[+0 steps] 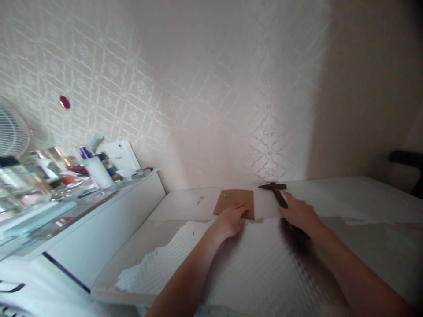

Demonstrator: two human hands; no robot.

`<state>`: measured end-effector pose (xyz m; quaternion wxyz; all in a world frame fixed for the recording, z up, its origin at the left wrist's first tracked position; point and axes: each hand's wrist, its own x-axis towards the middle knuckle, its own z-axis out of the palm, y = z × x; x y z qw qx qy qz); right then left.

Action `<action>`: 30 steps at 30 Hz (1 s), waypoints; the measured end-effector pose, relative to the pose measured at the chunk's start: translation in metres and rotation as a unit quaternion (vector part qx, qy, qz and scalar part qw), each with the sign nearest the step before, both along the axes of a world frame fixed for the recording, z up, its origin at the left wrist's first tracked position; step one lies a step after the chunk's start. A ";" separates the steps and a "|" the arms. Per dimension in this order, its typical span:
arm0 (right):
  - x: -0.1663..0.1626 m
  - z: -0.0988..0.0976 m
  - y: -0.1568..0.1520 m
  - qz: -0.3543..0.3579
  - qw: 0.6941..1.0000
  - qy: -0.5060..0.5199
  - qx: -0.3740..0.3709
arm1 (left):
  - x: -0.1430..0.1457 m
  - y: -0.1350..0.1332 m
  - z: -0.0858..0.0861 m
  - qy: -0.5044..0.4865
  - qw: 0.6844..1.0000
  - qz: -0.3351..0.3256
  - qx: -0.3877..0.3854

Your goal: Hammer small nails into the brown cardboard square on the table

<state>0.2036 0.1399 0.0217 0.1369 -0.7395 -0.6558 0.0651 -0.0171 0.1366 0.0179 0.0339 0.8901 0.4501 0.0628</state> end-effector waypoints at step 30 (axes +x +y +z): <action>-0.059 0.017 -0.030 0.258 0.712 0.653 -0.038 | 0.031 -0.007 0.009 -0.618 0.713 -0.009 -0.332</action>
